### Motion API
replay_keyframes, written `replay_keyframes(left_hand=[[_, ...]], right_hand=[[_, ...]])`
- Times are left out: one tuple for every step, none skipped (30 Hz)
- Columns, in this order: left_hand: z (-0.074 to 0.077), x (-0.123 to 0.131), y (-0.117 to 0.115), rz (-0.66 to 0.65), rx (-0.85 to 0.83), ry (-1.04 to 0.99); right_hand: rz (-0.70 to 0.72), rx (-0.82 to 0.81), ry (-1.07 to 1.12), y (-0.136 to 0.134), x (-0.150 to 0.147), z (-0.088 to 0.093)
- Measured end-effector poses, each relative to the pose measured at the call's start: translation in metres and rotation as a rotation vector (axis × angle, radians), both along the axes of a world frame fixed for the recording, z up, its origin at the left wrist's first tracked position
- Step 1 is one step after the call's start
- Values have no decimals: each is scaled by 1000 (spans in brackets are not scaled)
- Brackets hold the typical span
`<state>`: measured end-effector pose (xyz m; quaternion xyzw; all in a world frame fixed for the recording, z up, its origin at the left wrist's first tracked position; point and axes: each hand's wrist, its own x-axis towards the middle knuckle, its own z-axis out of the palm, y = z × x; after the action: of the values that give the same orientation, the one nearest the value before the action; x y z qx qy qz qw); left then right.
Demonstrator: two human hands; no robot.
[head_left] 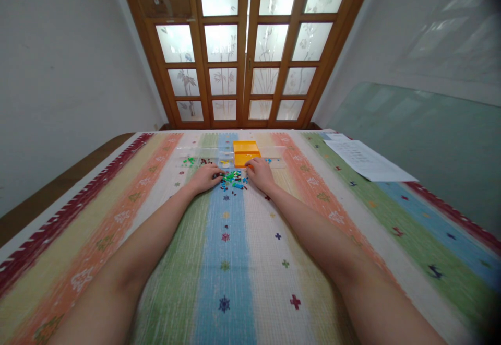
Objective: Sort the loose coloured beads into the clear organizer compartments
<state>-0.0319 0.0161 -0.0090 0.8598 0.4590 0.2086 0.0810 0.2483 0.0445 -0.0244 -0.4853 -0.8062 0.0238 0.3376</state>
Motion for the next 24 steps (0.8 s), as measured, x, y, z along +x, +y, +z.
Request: replay_keyframes(left_hand=[[0,1,0,4,3,7],[0,1,0,9,6,11],[-1,2,0,16,10,11],[-1,2,1,24,14,10],[-2,3,1,32,16,7],[-2,3,2,42,16,5],[-3,3,2,53,13,4],[-3,3,2,63,9,4],[-3,3,2,69,4,4],[-3,3,2,68,-1,3],[-3,3,3,62,-4,0],[-2,3,2,48,-4,-5],[-2,4,2,31,0,-12],[-1,4,2,12,8,-22],[-1,5,2,-7,18,-33],[0,5,1,-22,30,-43],[0,6,0,-33,40,-46],[1,7,0,-36,47,-42],[1,7,-1,-32,51,-31],[2,8,-2,-22,52,-17],[3,8,-3,-9,50,-3],[3,9,-4,2,45,8],[4,9,-4,8,37,15],[5,9,-5,8,29,19]], right_hand=[[0,2,-2,0,0,0],[2,3,-4,0,0,0],[4,2,-5,-1,-1,1],[5,-1,-6,-1,-1,1],[6,-6,-8,-2,-1,1],[6,-10,-9,-2,-1,2],[6,-12,-8,-3,-2,2],[6,-12,-8,-3,-2,2],[8,-10,-7,-3,-2,2],[9,-7,-6,-3,-3,2],[11,-5,-4,-3,-3,2],[13,-5,-2,-3,-3,2],[14,-7,0,-3,-3,2],[15,-10,3,-3,-2,2],[18,-14,7,-3,-2,2],[22,-16,10,-3,-2,2],[30,-18,13,-3,-3,3],[39,-19,15,-3,-3,3],[49,-19,17,-3,-3,3],[58,-19,20,-3,-4,4],[66,-19,22,-4,-4,4],[73,-20,25,-4,-4,4],[79,-19,28,-4,-5,4],[84,-17,31,-4,-5,4]])
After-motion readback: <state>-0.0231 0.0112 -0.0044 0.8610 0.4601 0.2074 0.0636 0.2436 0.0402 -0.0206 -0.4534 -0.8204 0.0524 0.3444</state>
